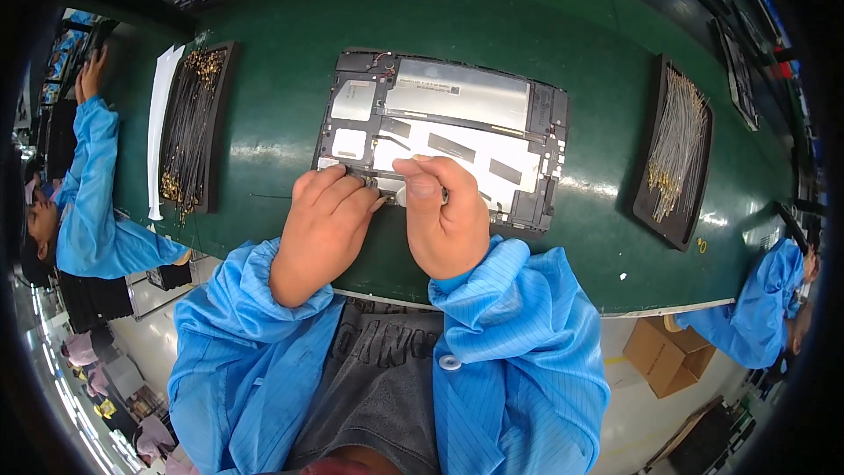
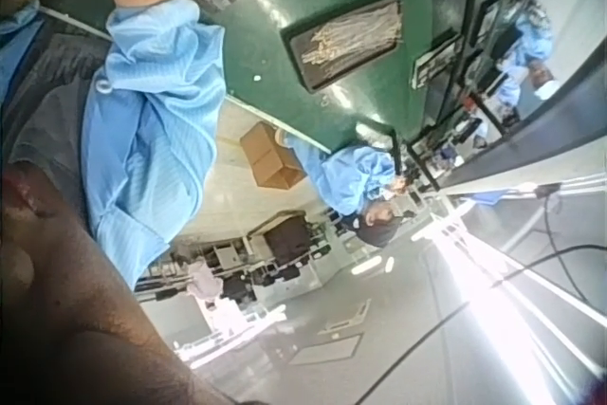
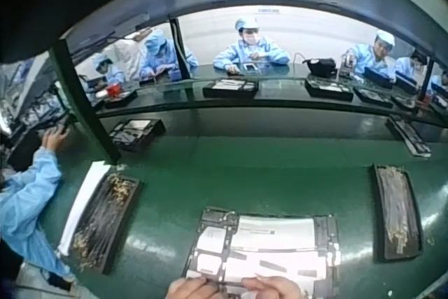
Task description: Applying adhesive and routing wires inside an electronic device housing on a factory production line.
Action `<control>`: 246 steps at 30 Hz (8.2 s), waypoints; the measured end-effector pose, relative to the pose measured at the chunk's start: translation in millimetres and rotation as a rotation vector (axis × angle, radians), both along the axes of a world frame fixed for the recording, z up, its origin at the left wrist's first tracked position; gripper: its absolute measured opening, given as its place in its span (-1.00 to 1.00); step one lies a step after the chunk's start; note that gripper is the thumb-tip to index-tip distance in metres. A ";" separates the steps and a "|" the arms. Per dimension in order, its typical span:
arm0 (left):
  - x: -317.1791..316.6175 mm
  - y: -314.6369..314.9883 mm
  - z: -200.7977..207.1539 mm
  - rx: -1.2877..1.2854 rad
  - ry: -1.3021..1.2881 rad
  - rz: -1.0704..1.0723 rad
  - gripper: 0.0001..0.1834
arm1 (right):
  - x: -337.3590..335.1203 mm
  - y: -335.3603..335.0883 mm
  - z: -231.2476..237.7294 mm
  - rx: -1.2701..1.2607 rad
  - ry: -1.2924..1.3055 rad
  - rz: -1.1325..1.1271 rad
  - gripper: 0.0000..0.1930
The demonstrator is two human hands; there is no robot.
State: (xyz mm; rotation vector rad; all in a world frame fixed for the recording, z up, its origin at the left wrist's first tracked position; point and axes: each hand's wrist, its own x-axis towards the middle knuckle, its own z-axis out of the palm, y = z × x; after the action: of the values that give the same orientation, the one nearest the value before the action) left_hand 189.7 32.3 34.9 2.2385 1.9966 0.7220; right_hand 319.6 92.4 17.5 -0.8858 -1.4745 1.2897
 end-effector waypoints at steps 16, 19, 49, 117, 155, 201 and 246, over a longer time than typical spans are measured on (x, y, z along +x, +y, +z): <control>3.2 -28.2 22.3 -0.382 -0.663 0.370 -0.79 | -3.7 24.2 14.3 0.122 -0.245 0.202 -0.75; -6.1 -31.3 12.9 -0.661 -1.554 0.792 -0.66 | -0.6 22.5 11.2 -0.155 -0.143 0.223 -0.66; 10.0 -47.4 25.6 -0.916 -1.508 0.535 -0.62 | -7.0 30.6 18.1 -0.384 0.071 0.215 -0.56; -22.8 -27.0 -8.4 -0.937 -2.138 0.287 -0.66 | 210.8 113.6 9.0 -0.198 -1.313 -0.539 -0.59; 70.4 28.4 -5.3 -0.002 -0.152 -0.118 -0.81 | 91.5 31.9 44.5 -0.795 0.232 -0.219 -0.72; 65.7 27.3 2.5 -0.085 -0.173 -0.163 -0.77 | 62.2 22.2 30.8 0.477 -0.564 0.078 -0.89; -52.1 53.1 -12.4 0.097 -0.495 0.610 -0.79 | 41.2 260.7 10.9 -0.919 0.422 -0.614 -0.44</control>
State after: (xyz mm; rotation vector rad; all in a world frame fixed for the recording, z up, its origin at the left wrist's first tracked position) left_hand 137.5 85.4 22.4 1.2629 2.3792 1.2867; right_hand 360.8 353.1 28.4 -1.3880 -0.1749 1.5254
